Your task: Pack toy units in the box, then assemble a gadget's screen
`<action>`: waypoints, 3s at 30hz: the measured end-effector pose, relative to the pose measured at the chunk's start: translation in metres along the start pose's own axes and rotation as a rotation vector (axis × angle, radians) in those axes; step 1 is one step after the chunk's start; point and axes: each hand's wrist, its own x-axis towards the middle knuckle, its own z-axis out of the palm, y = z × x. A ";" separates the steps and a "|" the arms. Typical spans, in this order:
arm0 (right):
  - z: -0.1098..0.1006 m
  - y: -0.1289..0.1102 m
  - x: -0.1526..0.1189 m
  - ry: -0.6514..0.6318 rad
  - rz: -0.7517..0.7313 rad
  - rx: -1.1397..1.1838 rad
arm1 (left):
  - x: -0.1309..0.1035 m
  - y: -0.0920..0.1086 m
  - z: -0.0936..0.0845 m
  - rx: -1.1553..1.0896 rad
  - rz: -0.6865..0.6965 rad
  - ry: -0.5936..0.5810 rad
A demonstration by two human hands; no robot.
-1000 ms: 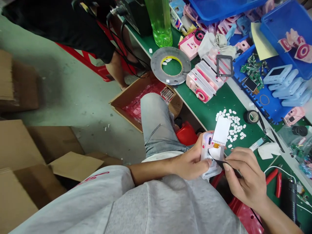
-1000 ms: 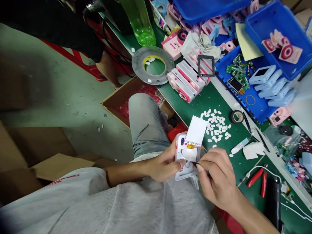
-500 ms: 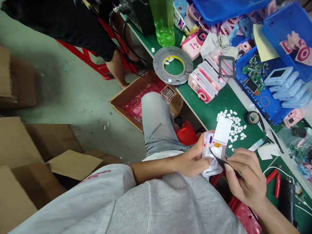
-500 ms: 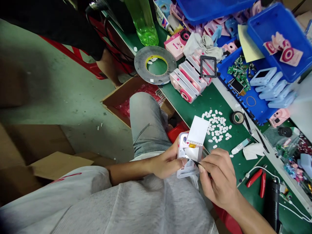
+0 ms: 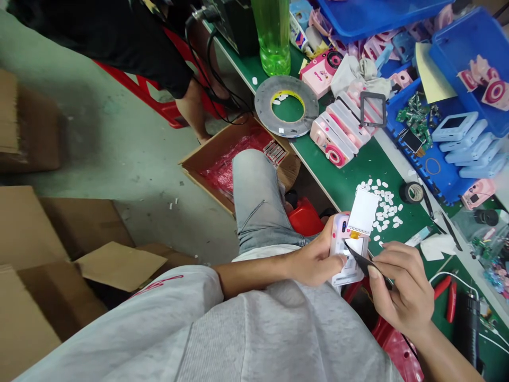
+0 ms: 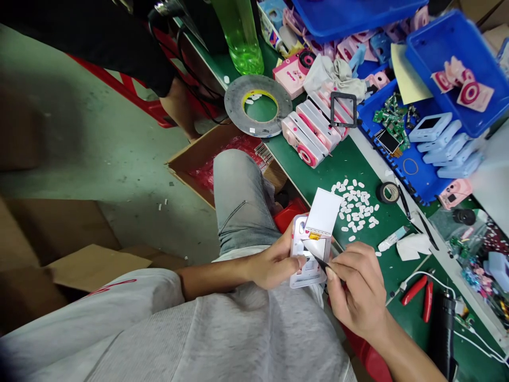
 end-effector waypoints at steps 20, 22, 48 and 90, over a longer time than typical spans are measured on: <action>0.003 0.003 -0.005 0.031 -0.018 -0.031 | -0.001 -0.003 0.001 -0.022 -0.094 0.024; 0.003 0.003 -0.006 0.031 -0.023 -0.027 | -0.002 -0.004 0.001 -0.028 -0.107 0.023; 0.003 0.008 -0.008 0.039 -0.014 -0.041 | 0.003 -0.005 0.003 -0.167 -0.111 0.026; 0.008 0.016 -0.020 0.022 0.005 -0.268 | 0.010 -0.014 0.008 0.030 -0.079 0.132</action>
